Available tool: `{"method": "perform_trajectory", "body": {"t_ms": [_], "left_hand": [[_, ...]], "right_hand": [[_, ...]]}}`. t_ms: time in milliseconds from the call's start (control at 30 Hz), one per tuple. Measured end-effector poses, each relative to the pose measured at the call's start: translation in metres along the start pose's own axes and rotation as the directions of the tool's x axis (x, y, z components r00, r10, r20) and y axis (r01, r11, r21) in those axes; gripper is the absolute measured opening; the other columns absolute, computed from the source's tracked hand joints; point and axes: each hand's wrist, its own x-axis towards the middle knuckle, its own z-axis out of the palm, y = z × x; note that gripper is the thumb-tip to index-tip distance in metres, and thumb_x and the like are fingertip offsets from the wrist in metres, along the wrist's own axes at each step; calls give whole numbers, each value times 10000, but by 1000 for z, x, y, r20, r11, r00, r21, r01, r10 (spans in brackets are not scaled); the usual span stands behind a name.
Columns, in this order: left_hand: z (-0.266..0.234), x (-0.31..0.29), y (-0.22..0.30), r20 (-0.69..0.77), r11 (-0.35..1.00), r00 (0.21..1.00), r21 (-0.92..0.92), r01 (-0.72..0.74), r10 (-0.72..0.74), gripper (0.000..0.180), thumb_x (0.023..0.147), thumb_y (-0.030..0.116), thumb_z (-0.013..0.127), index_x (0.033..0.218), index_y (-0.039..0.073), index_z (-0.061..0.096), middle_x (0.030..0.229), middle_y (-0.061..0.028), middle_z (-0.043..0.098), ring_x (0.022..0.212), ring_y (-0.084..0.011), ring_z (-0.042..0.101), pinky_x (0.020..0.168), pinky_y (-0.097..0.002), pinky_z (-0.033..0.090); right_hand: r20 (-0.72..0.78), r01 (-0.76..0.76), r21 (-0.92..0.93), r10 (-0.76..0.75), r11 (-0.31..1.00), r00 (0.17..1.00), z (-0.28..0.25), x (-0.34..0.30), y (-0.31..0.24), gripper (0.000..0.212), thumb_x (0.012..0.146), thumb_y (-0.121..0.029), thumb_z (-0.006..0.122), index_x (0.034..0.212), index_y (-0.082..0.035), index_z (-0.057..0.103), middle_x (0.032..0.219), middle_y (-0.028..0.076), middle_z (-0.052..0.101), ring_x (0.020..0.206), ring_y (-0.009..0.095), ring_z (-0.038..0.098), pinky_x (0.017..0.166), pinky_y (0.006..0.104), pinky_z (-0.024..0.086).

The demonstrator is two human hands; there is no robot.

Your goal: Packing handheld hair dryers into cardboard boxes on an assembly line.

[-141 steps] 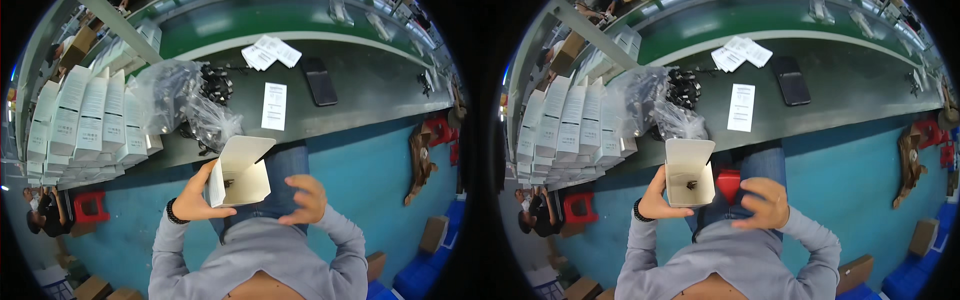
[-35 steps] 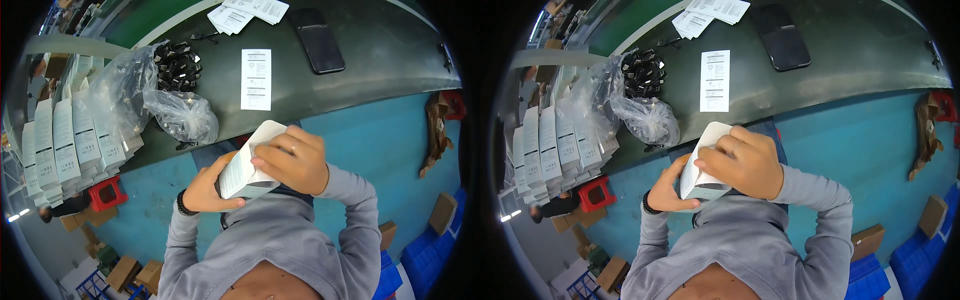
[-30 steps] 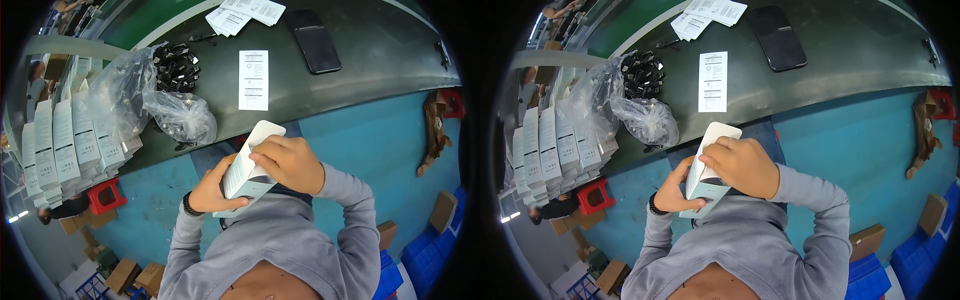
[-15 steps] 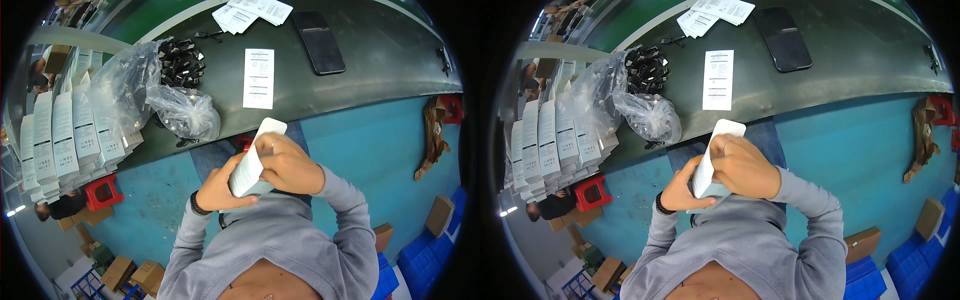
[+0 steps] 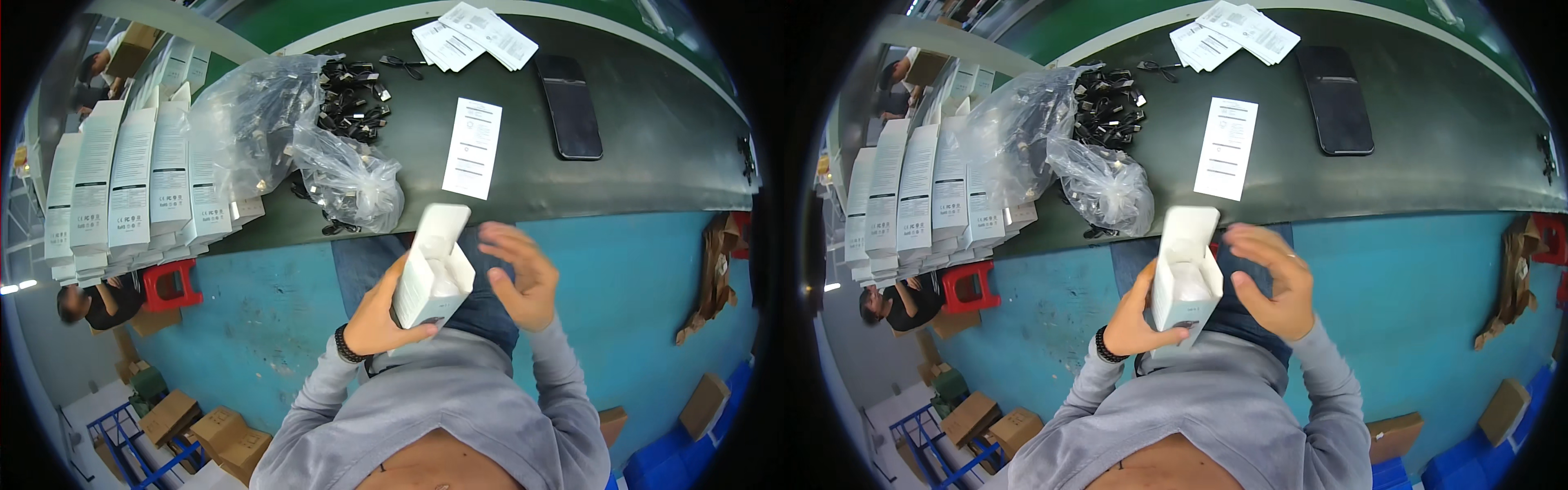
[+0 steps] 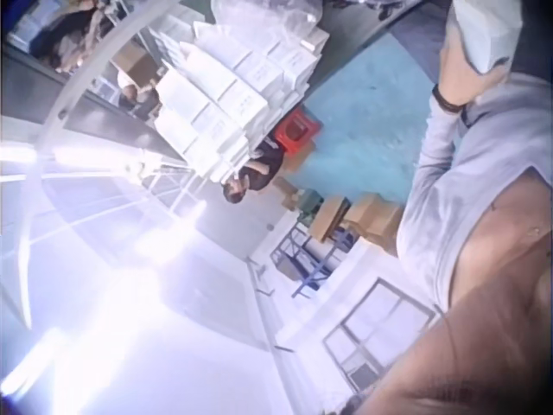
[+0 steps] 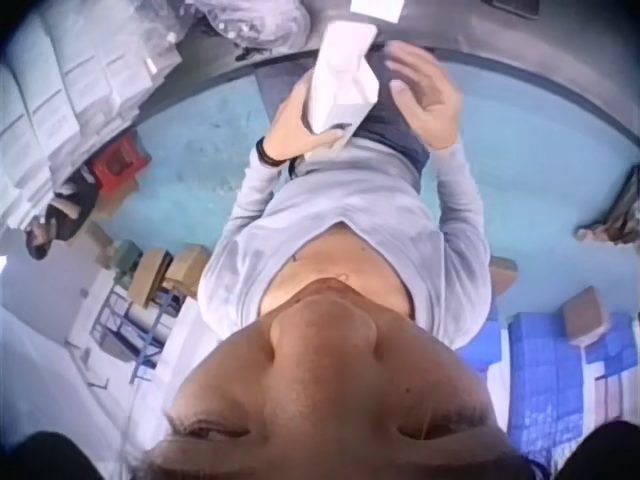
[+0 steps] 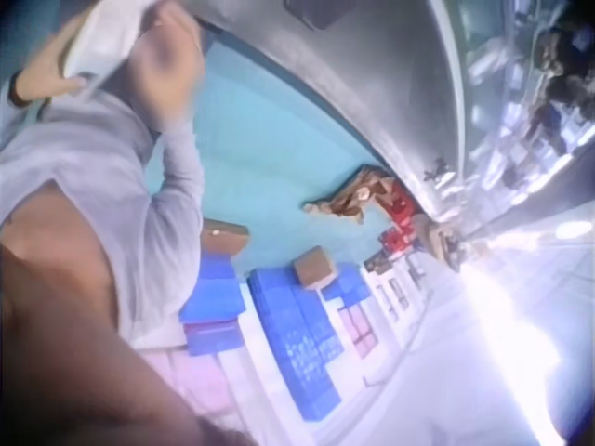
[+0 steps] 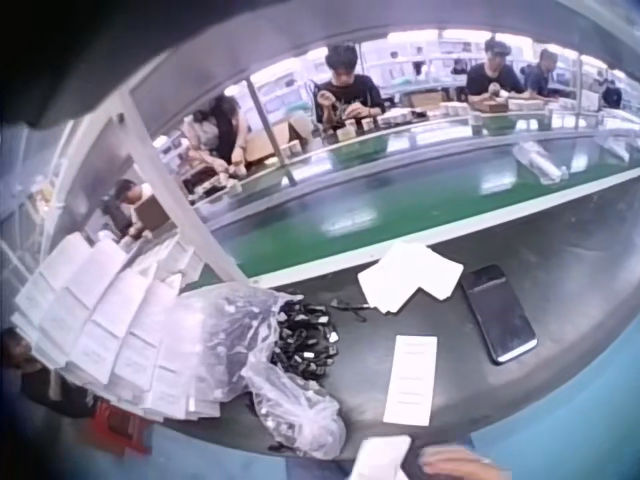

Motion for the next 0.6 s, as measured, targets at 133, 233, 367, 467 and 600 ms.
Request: {"method": "perform_trajectory", "body": {"t_ms": [133, 233, 367, 467, 600], "left_hand": [[17, -12, -10, -86, 922, 994, -377, -91, 63, 1052, 679, 222, 786, 1444, 49, 84, 1398, -260, 220, 1293, -376, 320, 1031, -445, 303], [14, -5, -16, -40, 956, 957, -43, -290, 288, 1032, 716, 269, 751, 1455, 93, 53, 1424, -286, 124, 1295, -439, 281, 1052, -494, 243], [15, -1, 0, -101, 926, 931, 187, -329, 351, 830, 738, 320, 715, 1392, 101, 254, 1415, -278, 93, 1286, -479, 261, 1028, -517, 290], [13, -2, -4, -130, 943, 936, 102, -316, 328, 579, 749, 312, 697, 1228, 77, 472, 1378, -226, 136, 1278, -457, 281, 1005, -512, 335], [9, 2, -8, -180, 941, 923, 75, -331, 340, 283, 762, 248, 676, 960, 51, 636, 1292, -160, 221, 1241, -424, 349, 994, -496, 361]], "right_hand": [[67, -161, 241, 149, 957, 987, 29, -31, 14, 478, 856, -118, 618, 1263, 56, 437, 1264, 188, 471, 1163, 256, 483, 948, 341, 414], [-6, -162, 296, 171, 941, 985, 50, -34, 12, 424, 851, -77, 600, 1238, 41, 473, 1300, 166, 406, 1178, 242, 461, 956, 345, 411], [29, -104, 170, 100, 980, 995, 48, -40, 24, 365, 813, -72, 609, 1165, 7, 553, 1237, 158, 439, 1112, 260, 495, 914, 353, 438], [169, -44, 50, 35, 998, 985, 38, -40, 23, 318, 845, -141, 566, 1123, 13, 563, 1256, 166, 411, 1118, 261, 469, 940, 367, 390], [234, -31, 11, 28, 999, 972, 30, -30, 14, 306, 823, -170, 579, 1077, 1, 595, 1244, 162, 413, 1089, 268, 484, 933, 379, 389]]}}
